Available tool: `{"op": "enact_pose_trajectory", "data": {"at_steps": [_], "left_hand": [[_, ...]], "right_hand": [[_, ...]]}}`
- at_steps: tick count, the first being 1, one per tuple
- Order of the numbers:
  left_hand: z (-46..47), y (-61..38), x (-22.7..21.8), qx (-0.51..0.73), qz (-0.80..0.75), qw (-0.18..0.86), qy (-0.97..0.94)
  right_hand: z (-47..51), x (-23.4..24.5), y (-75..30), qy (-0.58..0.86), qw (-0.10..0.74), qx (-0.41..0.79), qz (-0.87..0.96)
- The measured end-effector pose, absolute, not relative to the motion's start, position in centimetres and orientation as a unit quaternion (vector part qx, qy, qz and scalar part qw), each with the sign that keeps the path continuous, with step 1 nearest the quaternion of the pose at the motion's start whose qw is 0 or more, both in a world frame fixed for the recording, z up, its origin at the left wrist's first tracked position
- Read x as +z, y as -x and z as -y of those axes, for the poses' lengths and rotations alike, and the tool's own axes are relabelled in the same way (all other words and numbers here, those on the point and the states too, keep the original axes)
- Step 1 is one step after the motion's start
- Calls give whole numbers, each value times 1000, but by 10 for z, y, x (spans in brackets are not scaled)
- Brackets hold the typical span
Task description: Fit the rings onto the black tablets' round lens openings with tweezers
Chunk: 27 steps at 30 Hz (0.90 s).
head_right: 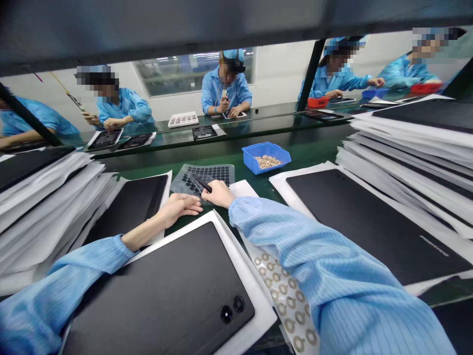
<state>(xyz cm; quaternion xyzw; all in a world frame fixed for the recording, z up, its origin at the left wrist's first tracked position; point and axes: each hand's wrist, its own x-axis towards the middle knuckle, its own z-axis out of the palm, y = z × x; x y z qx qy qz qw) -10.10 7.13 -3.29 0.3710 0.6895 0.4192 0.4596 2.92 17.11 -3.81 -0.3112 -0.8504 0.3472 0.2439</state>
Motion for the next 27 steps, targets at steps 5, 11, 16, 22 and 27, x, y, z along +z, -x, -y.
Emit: {"op": "enact_pose_trajectory", "data": {"at_steps": [5, 11, 16, 22, 27], "left_hand": [[-56, 112, -16, 276, -720, 472, -427], [-47, 118, 0, 148, -708, 408, -557], [-44, 114, 19, 115, -711, 336, -607], [-1, 77, 46, 117, -580, 161, -790], [31, 38, 24, 101, -420, 254, -866]], "right_hand": [[-174, -36, -32, 325, 223, 448, 802], [-170, -22, -36, 300, 191, 533, 768], [-163, 13, -41, 280, 161, 556, 766], [-119, 61, -92, 299, 95, 461, 830], [-52, 37, -164, 317, 32, 515, 796]]}}
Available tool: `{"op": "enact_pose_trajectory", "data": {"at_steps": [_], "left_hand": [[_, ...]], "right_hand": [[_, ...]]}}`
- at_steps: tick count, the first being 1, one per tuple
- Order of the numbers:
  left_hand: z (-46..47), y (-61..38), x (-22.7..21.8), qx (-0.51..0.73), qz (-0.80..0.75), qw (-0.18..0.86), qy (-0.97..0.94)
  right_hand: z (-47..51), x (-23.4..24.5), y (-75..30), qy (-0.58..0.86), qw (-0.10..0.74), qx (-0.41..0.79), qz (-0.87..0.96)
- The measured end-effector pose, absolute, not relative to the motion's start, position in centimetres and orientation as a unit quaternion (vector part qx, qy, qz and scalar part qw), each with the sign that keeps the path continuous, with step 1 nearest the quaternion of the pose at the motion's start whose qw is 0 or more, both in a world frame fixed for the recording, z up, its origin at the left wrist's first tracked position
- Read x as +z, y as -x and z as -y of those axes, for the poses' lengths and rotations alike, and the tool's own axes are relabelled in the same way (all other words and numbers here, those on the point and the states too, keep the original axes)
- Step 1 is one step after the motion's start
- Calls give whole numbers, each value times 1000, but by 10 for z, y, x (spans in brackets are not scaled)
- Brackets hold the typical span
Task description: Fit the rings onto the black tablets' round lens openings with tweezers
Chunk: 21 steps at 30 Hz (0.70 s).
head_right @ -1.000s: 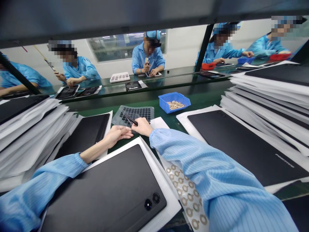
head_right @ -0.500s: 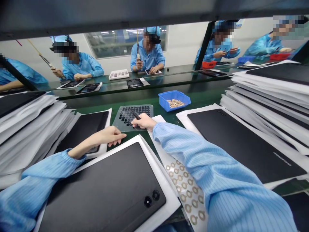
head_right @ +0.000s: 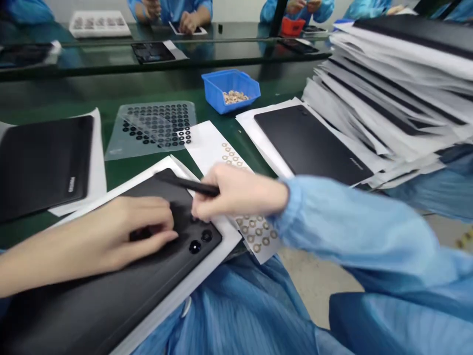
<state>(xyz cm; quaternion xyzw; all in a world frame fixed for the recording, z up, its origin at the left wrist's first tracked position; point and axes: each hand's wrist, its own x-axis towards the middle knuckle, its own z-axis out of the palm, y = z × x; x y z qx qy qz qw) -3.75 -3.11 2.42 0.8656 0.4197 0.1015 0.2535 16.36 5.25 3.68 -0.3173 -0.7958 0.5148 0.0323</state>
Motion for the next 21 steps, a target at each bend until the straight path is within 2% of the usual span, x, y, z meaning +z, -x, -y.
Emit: {"op": "enact_pose_trajectory", "data": {"at_steps": [5, 7, 12, 16, 21], "left_hand": [[32, 28, 3, 85, -407, 282, -865], [29, 29, 3, 85, -408, 284, -864], [26, 29, 7, 77, -405, 285, -865], [26, 28, 6, 82, -399, 281, -869], [26, 28, 5, 82, -399, 283, -868]], "right_hand": [[-17, 4, -193, 398, 81, 605, 685], [-13, 2, -192, 405, 99, 618, 667], [-9, 8, -190, 422, 84, 617, 659], [-6, 9, -191, 443, 83, 580, 679], [2, 5, -188, 456, 102, 467, 750]]}}
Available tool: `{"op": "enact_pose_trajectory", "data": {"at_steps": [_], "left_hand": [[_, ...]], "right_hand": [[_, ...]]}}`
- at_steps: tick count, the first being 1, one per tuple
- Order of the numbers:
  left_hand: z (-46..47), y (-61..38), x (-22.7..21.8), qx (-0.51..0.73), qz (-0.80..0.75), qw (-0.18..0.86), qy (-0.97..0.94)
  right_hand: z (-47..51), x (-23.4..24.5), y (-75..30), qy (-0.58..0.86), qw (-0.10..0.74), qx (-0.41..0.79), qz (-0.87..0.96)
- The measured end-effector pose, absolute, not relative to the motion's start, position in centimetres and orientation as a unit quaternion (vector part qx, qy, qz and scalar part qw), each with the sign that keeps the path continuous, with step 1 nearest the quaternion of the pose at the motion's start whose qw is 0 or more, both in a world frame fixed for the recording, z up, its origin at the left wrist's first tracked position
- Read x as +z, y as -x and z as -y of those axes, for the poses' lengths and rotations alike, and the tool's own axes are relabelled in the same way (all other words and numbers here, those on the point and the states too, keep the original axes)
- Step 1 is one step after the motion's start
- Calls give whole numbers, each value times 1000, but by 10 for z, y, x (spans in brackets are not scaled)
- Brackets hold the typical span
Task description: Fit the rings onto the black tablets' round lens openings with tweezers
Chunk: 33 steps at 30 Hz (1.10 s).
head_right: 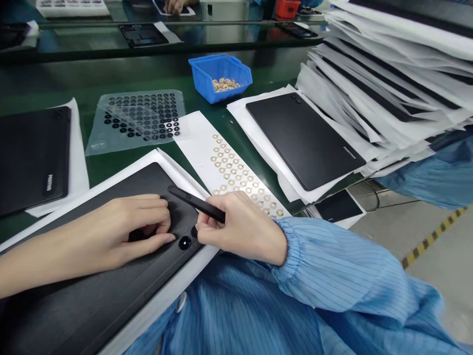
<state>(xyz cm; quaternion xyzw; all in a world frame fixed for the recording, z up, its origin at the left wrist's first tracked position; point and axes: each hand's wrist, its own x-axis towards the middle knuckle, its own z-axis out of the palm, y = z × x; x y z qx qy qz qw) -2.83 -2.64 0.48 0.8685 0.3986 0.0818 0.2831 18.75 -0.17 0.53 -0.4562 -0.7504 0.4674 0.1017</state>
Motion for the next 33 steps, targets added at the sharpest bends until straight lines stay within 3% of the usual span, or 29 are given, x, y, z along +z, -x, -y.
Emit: {"op": "enact_pose_trajectory", "data": {"at_steps": [4, 7, 10, 14, 33], "left_hand": [[29, 31, 3, 81, -394, 282, -871], [35, 33, 3, 94, -392, 246, -881], [41, 33, 4, 93, -364, 187, -908], [44, 29, 5, 57, -322, 182, -927], [45, 30, 2, 43, -295, 154, -942]], "right_hand": [[7, 3, -186, 461, 116, 393, 787], [6, 1, -191, 434, 153, 415, 785], [7, -3, -199, 431, 282, 438, 737], [19, -14, -205, 432, 433, 460, 644], [44, -24, -181, 470, 460, 394, 642]]}}
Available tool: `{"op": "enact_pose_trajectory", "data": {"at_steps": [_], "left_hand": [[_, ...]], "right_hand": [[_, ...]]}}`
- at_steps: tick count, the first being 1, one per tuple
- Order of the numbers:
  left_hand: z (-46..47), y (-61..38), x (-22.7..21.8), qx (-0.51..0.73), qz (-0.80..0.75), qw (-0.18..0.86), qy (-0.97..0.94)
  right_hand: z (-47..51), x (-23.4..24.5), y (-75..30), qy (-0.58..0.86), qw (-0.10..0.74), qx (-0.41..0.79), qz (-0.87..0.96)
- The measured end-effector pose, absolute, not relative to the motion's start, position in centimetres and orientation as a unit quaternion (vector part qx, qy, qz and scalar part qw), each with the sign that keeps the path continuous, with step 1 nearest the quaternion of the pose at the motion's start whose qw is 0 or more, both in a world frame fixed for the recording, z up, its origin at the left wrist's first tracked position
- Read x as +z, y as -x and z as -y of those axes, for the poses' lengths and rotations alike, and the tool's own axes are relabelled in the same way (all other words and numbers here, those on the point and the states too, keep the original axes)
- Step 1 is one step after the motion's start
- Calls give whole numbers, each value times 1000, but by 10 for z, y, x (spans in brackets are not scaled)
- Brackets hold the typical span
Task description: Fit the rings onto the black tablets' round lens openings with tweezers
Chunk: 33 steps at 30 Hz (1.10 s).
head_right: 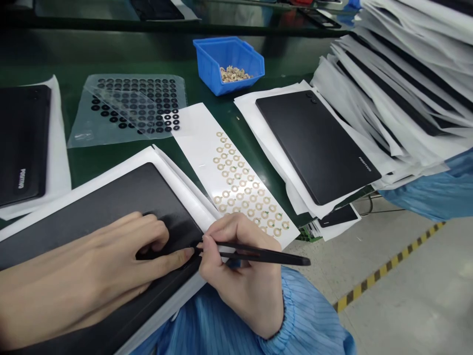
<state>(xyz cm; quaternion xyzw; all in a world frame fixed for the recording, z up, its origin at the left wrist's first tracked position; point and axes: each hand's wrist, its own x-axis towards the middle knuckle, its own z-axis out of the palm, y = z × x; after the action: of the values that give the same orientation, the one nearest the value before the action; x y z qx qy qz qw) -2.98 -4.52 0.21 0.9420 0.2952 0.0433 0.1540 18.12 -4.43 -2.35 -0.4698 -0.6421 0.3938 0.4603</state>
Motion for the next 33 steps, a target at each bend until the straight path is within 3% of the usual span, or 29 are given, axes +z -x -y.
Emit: {"op": "enact_pose_trajectory", "data": {"at_steps": [20, 33], "left_hand": [[44, 27, 5, 58, -288, 133, -947], [46, 28, 4, 56, -283, 131, -949]], "right_hand": [[38, -20, -183, 464, 423, 399, 668], [41, -23, -181, 464, 450, 393, 654]]}}
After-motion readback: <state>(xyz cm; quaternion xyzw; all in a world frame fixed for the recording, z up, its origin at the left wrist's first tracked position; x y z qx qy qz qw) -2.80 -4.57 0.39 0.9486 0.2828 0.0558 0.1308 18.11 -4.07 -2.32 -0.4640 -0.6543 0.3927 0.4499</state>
